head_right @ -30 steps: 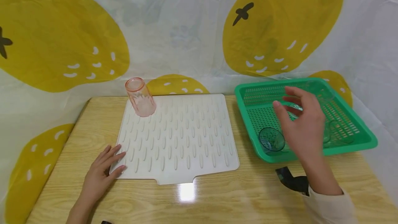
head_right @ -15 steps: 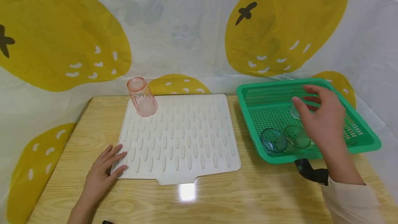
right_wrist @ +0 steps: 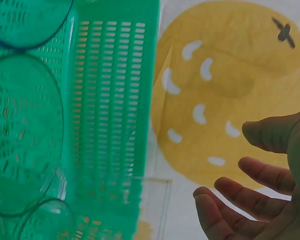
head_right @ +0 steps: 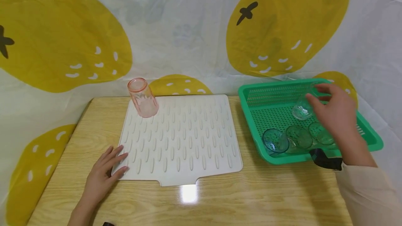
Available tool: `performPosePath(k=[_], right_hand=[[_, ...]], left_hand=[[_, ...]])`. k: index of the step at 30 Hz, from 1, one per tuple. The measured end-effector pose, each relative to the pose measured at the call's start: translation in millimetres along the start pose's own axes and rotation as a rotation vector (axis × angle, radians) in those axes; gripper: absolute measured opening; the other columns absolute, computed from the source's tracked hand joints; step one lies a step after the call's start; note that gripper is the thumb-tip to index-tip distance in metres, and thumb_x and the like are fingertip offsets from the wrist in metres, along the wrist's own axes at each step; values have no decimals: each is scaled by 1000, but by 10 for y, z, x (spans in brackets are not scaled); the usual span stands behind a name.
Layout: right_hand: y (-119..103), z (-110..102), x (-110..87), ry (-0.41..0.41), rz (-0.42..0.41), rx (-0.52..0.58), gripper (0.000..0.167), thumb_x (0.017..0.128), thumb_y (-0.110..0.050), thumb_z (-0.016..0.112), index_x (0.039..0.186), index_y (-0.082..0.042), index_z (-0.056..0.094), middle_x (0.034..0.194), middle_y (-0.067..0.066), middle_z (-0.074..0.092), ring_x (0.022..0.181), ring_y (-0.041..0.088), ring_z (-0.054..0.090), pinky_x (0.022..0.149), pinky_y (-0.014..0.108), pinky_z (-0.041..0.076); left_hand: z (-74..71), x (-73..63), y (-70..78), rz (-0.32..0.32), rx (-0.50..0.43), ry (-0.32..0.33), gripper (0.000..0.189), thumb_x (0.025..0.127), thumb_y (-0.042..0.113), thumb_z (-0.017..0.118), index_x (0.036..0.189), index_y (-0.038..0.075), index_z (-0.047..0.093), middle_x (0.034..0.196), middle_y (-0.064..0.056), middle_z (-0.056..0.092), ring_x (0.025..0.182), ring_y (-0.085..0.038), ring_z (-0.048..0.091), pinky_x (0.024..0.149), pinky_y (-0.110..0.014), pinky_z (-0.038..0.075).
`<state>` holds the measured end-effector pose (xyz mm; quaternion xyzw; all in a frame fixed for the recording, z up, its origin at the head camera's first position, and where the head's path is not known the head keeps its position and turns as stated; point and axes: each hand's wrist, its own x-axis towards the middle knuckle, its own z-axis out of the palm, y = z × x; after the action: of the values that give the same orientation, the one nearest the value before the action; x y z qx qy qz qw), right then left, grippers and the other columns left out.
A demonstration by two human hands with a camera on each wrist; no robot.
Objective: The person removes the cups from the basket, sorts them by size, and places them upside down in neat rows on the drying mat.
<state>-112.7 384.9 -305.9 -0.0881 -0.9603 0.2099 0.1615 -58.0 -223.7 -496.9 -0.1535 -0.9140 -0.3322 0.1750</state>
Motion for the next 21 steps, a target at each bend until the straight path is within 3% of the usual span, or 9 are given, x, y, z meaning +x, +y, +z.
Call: performPosePath(k=[5,11,13,21], right_hand=[[117,1,78,-38,42,-11,60,100,-34,46,139,10,36,129,37,44,107,55,46,90,67,30],[211,25,136,-62,68,-15,61,100,-36,45,138,10,36,128,37,44,108,54,46,84,64,36],[242,36,155,-69,74,-24,59,100,-35,46,136,11,38,126,36,44,107,54,47,75,61,40],[370,83,177,-89,68,-48,53,100,-30,49,130,13,42,125,37,45,105,54,48,73,61,42]], left_hand=[[-4,2,2,2,-3,1,45,75,18,82,118,12,69,137,-8,53,133,-40,35,111,-53,23],[-2,9,13,11,1,8,45,74,17,82,117,11,69,137,-8,54,132,-40,36,112,-51,22],[-1,10,13,18,1,12,46,74,16,82,117,11,69,136,-9,54,132,-41,37,112,-51,22],[1,3,2,18,1,13,46,73,16,82,117,11,69,136,-9,54,132,-41,37,111,-52,22]])
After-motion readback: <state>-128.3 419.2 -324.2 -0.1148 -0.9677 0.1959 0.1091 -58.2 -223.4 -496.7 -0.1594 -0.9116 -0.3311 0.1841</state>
